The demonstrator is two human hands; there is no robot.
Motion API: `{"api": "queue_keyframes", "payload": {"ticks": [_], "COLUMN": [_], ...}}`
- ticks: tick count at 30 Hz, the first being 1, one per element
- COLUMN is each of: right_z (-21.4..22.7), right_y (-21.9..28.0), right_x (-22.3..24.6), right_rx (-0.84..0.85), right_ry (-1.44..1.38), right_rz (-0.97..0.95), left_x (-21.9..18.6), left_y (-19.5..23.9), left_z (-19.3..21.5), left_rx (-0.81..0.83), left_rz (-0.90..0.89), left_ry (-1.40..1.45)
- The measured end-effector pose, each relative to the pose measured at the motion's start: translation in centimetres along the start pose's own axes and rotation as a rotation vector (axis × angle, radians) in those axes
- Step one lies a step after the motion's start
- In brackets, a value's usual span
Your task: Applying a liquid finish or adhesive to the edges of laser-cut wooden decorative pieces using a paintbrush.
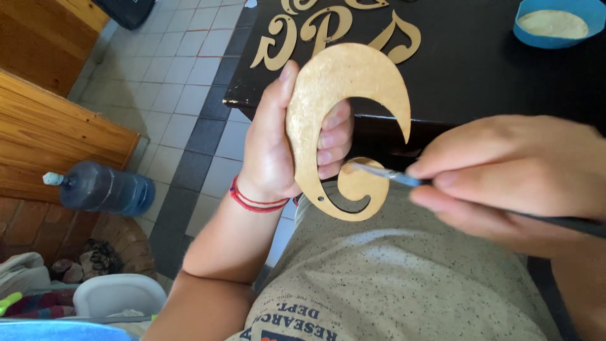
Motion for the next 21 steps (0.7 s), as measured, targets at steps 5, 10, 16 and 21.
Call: {"api": "queue_keyframes", "payload": {"ticks": [5, 10, 16, 21], "right_z": [1.3, 1.5, 1.5, 1.1], "right_y": [-1.0, -0.8, 1.5, 0.8], "right_x": [1.2, 1.8, 0.5, 1.5], "right_rx": [-0.001, -0.285, -0.189, -0.165], "right_ry": [-0.218, -0.078, -0.157, -0.049], "right_rz": [0.020, -0.019, 0.085, 0.021], "left_x": [-0.1, 0.1, 0.1, 0.1], "left_y": [-0.1, 0.0, 0.2, 0.0], "left_z": [0.2, -0.1, 0.3, 0.1], "left_rx": [-0.023, 0.003, -0.050, -0.070], "left_rz": [-0.023, 0.003, 0.003, 0.003], "left_ry": [-0.030, 0.023, -0.003, -0.010]}}
Point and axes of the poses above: each hand's wrist, its own y-axis away from the middle knuckle, its own z-axis out of the back of the hand, x = y × z, the point moved 4 cm from there along -y, towards the middle knuckle, and after that the axes turned 11 degrees about -y, right-handed, at the moved point
